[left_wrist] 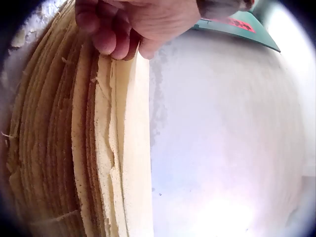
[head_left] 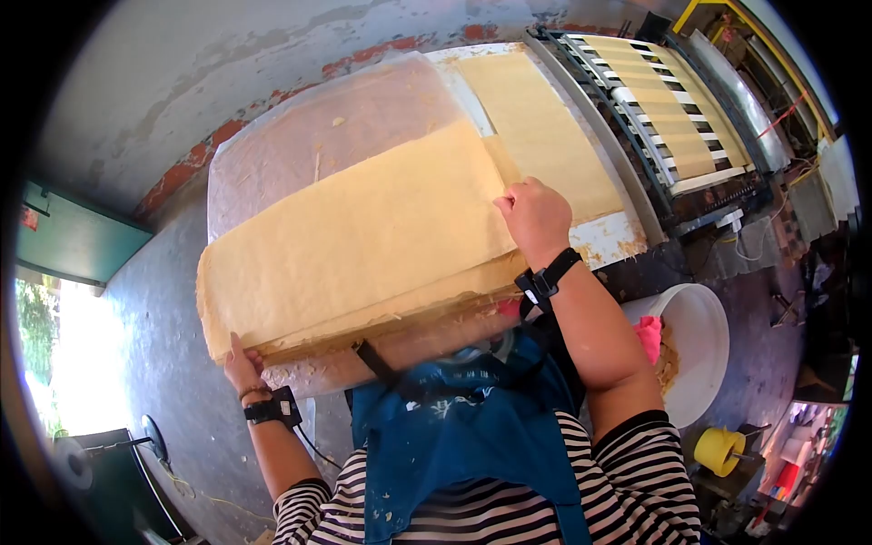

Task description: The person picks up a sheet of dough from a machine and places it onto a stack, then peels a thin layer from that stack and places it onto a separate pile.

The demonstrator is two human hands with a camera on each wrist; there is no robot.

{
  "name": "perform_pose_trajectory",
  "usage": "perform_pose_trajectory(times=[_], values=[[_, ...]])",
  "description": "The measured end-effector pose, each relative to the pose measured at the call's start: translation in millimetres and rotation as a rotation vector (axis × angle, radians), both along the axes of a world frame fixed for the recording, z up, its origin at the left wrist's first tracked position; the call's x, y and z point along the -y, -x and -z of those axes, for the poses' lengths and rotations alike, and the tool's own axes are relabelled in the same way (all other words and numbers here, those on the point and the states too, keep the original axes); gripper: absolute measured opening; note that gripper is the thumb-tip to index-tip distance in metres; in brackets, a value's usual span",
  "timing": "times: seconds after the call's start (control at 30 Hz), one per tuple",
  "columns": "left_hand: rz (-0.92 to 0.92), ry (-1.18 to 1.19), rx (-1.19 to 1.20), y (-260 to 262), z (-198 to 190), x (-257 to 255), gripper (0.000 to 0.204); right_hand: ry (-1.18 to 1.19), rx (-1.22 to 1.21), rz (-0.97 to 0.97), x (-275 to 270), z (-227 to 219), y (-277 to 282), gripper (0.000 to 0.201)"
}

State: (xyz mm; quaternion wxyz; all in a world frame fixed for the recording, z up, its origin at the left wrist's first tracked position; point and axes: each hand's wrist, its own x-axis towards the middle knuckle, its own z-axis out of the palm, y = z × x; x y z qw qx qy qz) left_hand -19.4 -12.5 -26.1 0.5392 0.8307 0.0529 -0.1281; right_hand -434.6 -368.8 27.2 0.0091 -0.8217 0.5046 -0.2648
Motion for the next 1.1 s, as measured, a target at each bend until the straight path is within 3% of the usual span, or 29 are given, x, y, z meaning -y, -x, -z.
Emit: perform_pose_trajectory(times=[0.1,0.2,0.3,0.33,0.43,0.53,0.63,0.7,0.8,0.83,0.87,0.9,0.97,1.1], values=[[0.002,0.007,-0.007,0.9,-0.9,-0.7,0.048,0.048,0.104,-0.028,0.5,-10.0,-4.2,0.02],[0.003,0.037,-0.002,0.0,-1.3,-3.8,0.046,-0.633,0.612,-0.038,9.0,-11.2,2.4,0.025],[-0.015,0.045,0.02,-1.8,-5.0,-9.9,0.045,-0.843,0.744,0.014,-6.1,-1.7,16.1,0.031],[-0.004,0.068,0.026,-7.0,1.9,-15.7,0.044,-0.791,0.601,0.036,-12.9,-2.3,21.8,0.034],[0.062,0.066,0.003,-11.7,15.7,-23.5,0.044,-0.574,0.413,0.057,-19.4,51.4,34.3,0.029],[0.014,0.052,0.006,-5.9,16.6,-21.6,0.056,-0.528,0.41,0.052,-31.1,35.5,38.3,0.027],[-0.102,0.086,-0.025,-13.5,20.7,-41.7,0.062,-0.786,0.946,0.128,-27.5,31.7,56.3,0.025],[-0.183,0.109,0.07,-33.3,34.1,-65.5,0.061,-0.894,1.318,0.211,-7.9,64.5,89.3,0.024],[-0.125,0.126,0.256,-12.1,-7.5,-51.5,0.055,-0.927,1.858,0.476,35.3,151.8,153.1,0.034],[-0.093,0.126,0.283,-5.6,-23.5,-41.9,0.054,-1.02,1.987,0.46,53.5,194.8,182.5,0.048],[-0.066,0.129,0.314,2.7,-37.7,-30.9,0.052,-1.061,2.045,0.66,72.5,211.8,197.3,0.052],[-0.037,0.116,0.33,14.9,-51.8,-17.5,0.05,-1.027,2.055,0.718,83.7,222.2,208.5,0.056],[0.024,0.089,0.364,40.0,-74.6,10.9,0.047,-0.945,1.973,0.74,104.3,256.0,223.0,0.062],[0.104,0.086,0.383,78.1,-93.6,56.9,0.045,-1.012,1.968,0.722,139.3,268.8,219.5,0.069]])
